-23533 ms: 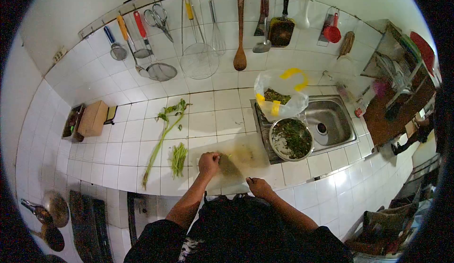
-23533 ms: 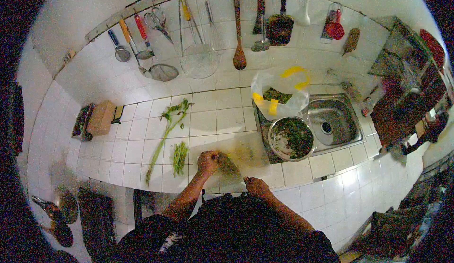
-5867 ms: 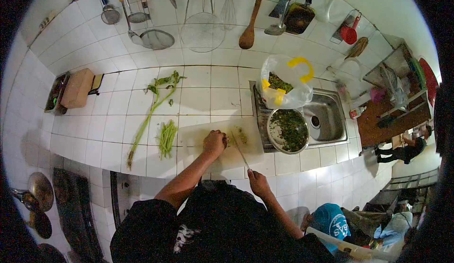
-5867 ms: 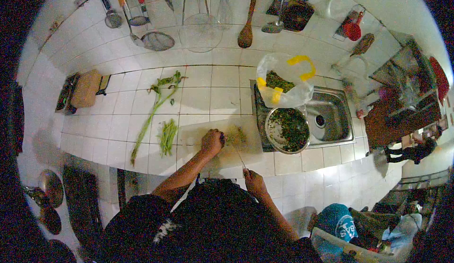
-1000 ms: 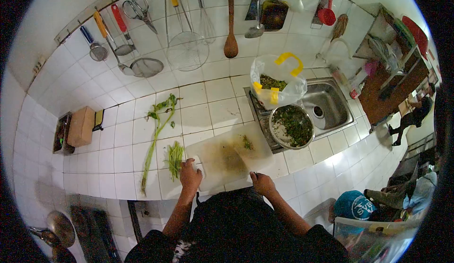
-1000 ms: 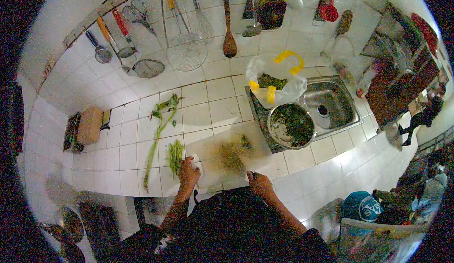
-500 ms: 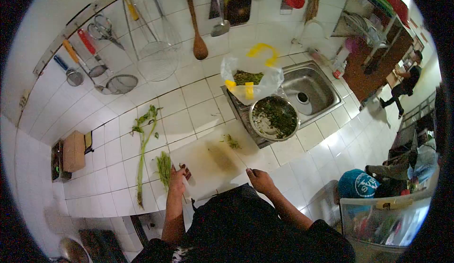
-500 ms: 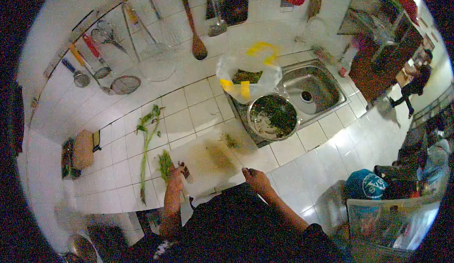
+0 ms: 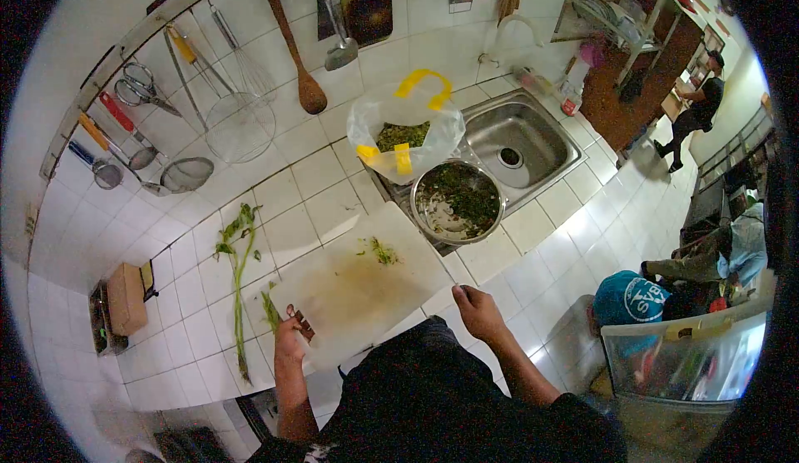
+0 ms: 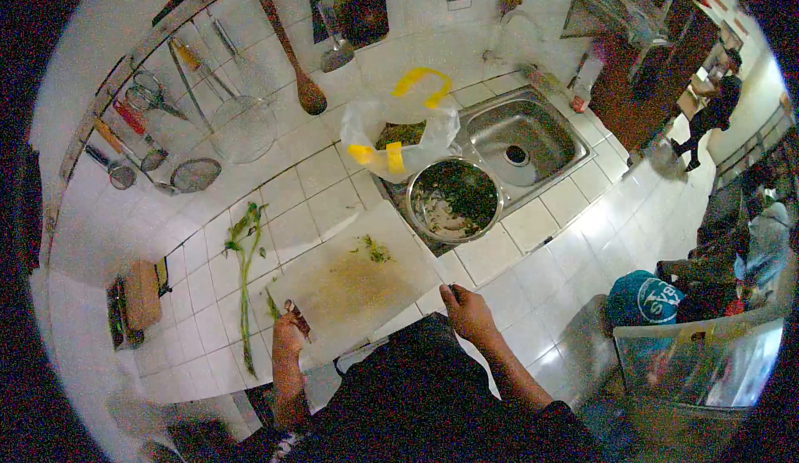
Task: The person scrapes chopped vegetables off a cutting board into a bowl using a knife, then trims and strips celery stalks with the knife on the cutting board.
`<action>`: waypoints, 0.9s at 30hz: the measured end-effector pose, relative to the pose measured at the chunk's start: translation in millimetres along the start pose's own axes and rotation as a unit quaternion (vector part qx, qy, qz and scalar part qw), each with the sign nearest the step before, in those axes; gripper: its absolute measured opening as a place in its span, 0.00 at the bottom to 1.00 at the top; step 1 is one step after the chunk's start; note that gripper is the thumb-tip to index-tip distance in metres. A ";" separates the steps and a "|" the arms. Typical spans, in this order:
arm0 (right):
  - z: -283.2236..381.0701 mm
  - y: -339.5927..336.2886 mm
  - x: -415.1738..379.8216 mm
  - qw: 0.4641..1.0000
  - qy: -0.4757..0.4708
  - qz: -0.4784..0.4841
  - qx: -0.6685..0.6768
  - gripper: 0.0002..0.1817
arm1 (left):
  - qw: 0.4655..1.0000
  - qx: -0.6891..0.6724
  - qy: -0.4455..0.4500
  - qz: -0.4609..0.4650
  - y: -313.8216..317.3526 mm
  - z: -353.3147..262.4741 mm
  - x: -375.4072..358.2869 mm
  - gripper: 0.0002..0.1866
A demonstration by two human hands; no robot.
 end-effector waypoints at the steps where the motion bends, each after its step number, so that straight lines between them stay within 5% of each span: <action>1: -1.7 -3.9 -2.2 0.998 -0.044 -0.051 0.000 0.30 | 1.000 0.022 0.005 -0.013 12.0 -6.2 -1.7 0.17; 5: 7.3 -25.0 -14.5 0.996 -0.052 -0.055 -0.045 0.29 | 0.995 0.014 0.002 -0.094 67.1 -14.8 -6.8 0.18; 11: 15.9 -23.6 -11.9 0.985 -0.051 0.036 -0.158 0.29 | 0.999 0.038 -0.006 0.038 110.4 -4.4 16.8 0.21; 19: 37.1 -15.9 2.0 0.979 -0.069 0.049 -0.186 0.30 | 0.997 0.074 -0.004 -0.034 158.2 -6.3 12.1 0.31; 27: 11.5 -48.1 28.4 0.987 -0.041 0.044 -0.148 0.31 | 0.997 0.072 0.009 0.001 177.4 -16.8 0.1 0.21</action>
Point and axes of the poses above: each hand's wrist, its own x-axis towards the middle knuckle, its own y-axis out of the palm, z = x × y, the point moved 5 cm from there along x, towards the middle knuckle, and after that the axes turned 6 degrees about z, right-handed, at the moved point
